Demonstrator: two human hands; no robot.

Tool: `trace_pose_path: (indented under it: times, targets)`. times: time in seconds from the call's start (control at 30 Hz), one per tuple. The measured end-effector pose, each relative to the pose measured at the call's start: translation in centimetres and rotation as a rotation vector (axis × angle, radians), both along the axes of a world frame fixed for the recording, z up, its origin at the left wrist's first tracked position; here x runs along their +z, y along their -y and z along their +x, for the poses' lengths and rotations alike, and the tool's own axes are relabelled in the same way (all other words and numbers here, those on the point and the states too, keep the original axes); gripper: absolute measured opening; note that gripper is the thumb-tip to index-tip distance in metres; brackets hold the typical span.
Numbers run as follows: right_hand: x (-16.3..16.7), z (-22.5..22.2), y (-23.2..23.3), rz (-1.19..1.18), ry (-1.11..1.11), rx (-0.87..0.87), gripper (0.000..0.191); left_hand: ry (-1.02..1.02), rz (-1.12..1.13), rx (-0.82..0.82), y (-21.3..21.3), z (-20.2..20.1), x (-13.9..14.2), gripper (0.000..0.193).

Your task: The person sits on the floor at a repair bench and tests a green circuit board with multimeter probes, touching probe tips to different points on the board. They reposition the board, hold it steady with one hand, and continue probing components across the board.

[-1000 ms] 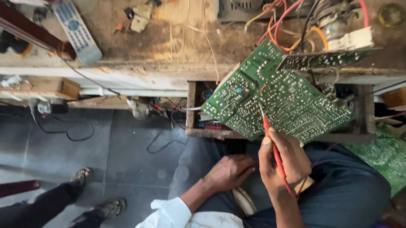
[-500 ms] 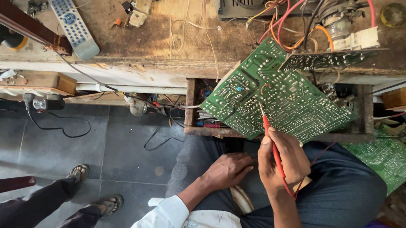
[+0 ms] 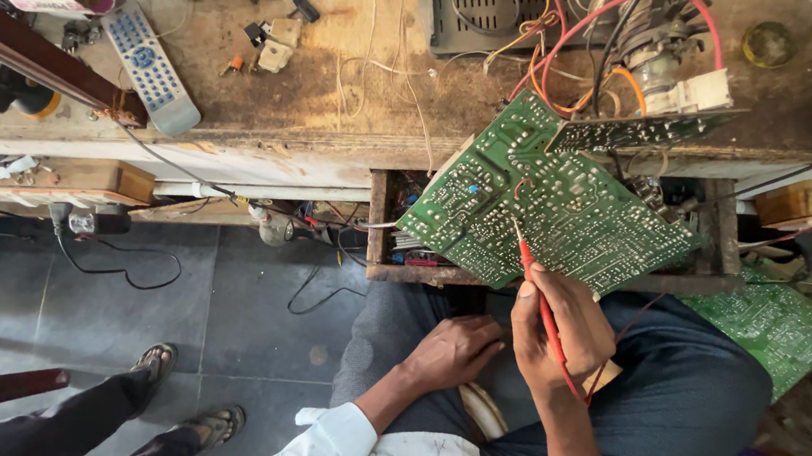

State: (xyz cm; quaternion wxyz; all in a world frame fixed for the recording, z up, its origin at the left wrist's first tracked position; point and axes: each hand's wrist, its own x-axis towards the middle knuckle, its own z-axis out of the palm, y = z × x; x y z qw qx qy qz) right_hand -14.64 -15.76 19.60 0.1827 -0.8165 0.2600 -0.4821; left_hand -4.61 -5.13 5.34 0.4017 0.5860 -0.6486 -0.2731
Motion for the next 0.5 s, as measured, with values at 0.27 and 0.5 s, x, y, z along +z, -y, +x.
trace_pose_path:
  times: [0.27, 0.5]
  targets:
    - [-0.6, -0.6, -0.1, -0.010, -0.022, 0.003, 0.017, 0.007, -0.002, -0.004, -0.2, -0.5, -1.4, 0.016]
    - [-0.8, -0.6, -0.4, 0.011, -0.015, 0.016, 0.015, 0.000, 0.001, 0.000, -0.4, -0.4, -0.8, 0.020]
